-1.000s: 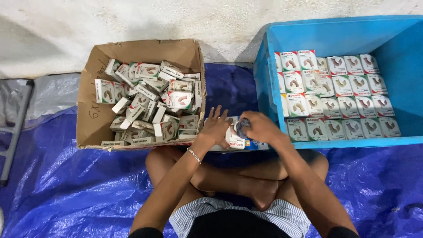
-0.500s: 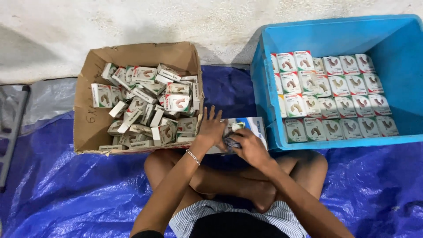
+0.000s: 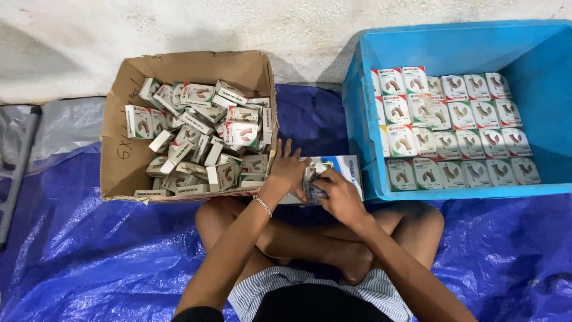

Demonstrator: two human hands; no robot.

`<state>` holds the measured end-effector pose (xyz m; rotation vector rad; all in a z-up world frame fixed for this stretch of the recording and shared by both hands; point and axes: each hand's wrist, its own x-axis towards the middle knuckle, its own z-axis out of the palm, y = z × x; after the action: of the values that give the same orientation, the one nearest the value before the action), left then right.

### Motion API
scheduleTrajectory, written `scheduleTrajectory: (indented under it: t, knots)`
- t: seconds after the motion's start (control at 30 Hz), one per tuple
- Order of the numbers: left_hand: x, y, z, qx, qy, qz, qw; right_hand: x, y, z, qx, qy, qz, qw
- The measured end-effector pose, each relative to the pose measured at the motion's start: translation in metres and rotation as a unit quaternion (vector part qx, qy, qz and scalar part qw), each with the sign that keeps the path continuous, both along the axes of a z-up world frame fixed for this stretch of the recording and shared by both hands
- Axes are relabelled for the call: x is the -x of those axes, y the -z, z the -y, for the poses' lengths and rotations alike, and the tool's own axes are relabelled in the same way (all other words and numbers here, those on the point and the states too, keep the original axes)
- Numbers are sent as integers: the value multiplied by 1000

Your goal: A person is transferring small white boxes from a cardboard box into a blue plastic bin, arranging them in neat rows.

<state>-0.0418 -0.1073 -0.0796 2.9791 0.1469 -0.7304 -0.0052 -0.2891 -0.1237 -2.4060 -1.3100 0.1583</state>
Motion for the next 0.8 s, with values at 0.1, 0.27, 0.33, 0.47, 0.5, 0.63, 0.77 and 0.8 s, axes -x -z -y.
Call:
scheduleTrajectory:
  t: [0.1,0.27,0.33,0.47,0.5,0.63,0.77,0.8]
  knots:
    - [2,-15,0,11,2,-14,1000,-23,7,8,67,57,2,996]
    - [-3,14,2,7,-9,-10,1000,-31,18,-16,22,85,35,996]
    - [-8,21,-2,-7,-8,0,1000,-17,22,-24,5,80,35,996]
    - [-11,48,-5,1,-3,12,1000,23,-6,-10,-45,42,7,998]
    - [-12,56,-8,-1,1,23,1000,30,-19,-6,-59,44,8,997]
    - [-3,29,-2,11,0,31,999,26,-26,9,-34,61,43,997]
    - [-3,13,-1,26,-10,21,999,-18,2,7,-61,77,76,992]
    - [0,11,2,33,-16,20,999,-27,12,6,-74,89,84,990]
